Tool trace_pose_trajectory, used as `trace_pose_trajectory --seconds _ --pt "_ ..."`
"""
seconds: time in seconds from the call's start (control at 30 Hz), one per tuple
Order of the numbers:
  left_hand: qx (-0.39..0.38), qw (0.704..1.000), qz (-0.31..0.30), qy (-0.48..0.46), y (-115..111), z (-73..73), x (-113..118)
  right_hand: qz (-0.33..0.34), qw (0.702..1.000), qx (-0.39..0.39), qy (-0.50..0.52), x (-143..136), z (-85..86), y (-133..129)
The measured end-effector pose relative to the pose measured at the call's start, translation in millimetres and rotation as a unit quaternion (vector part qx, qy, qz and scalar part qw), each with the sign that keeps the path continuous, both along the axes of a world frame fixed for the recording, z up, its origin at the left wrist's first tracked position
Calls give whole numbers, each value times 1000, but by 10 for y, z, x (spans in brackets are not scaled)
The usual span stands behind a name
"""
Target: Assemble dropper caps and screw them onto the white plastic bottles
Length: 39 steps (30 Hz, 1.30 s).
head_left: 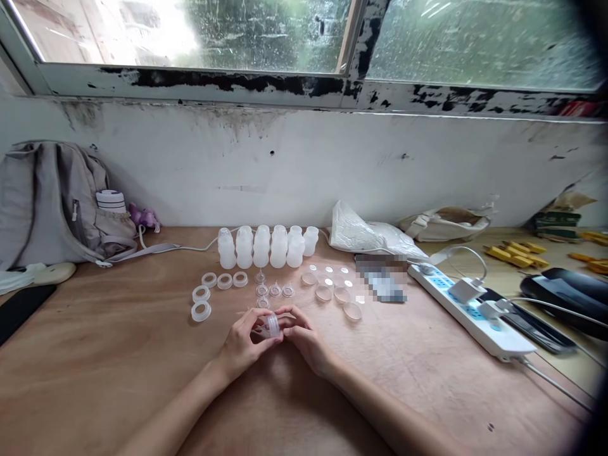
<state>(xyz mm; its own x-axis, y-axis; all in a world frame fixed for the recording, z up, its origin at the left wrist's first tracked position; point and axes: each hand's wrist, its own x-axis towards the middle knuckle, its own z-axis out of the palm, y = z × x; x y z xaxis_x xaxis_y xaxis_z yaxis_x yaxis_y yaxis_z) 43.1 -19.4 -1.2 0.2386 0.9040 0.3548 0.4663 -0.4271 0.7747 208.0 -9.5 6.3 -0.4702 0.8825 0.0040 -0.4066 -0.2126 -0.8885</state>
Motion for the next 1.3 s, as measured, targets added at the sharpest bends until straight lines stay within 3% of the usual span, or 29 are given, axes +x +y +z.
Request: trace_pose_trajectory --seconds 0.23,0.43,0.6,0.7,0.8,0.9,1.03,1.17,1.3 --pt "-13 1000 -17 -1 -54 -12 28 23 1000 -2 -13 17 23 4" --pt "7 1000 -6 21 -79 91 22 -88 994 1 -60 28 -3 36" --pt "12 1000 -14 13 -83 139 11 10 997 -51 -54 -19 -39 32" --pt "26 999 19 34 -74 117 30 10 998 -45 -54 -47 -66 15" --pt "16 997 56 50 -65 97 48 -23 996 -8 -88 -59 -85 5" --pt "-25 997 55 37 -60 92 53 -50 983 66 -166 -61 -91 -10" --pt "-49 998 41 29 -60 88 61 -98 934 190 -287 -50 -74 -44" --pt "-61 997 41 27 -81 87 88 -150 881 287 -346 -41 -45 -68" --pt "-58 997 54 2 -114 95 119 -152 873 310 -344 -54 -29 -81"
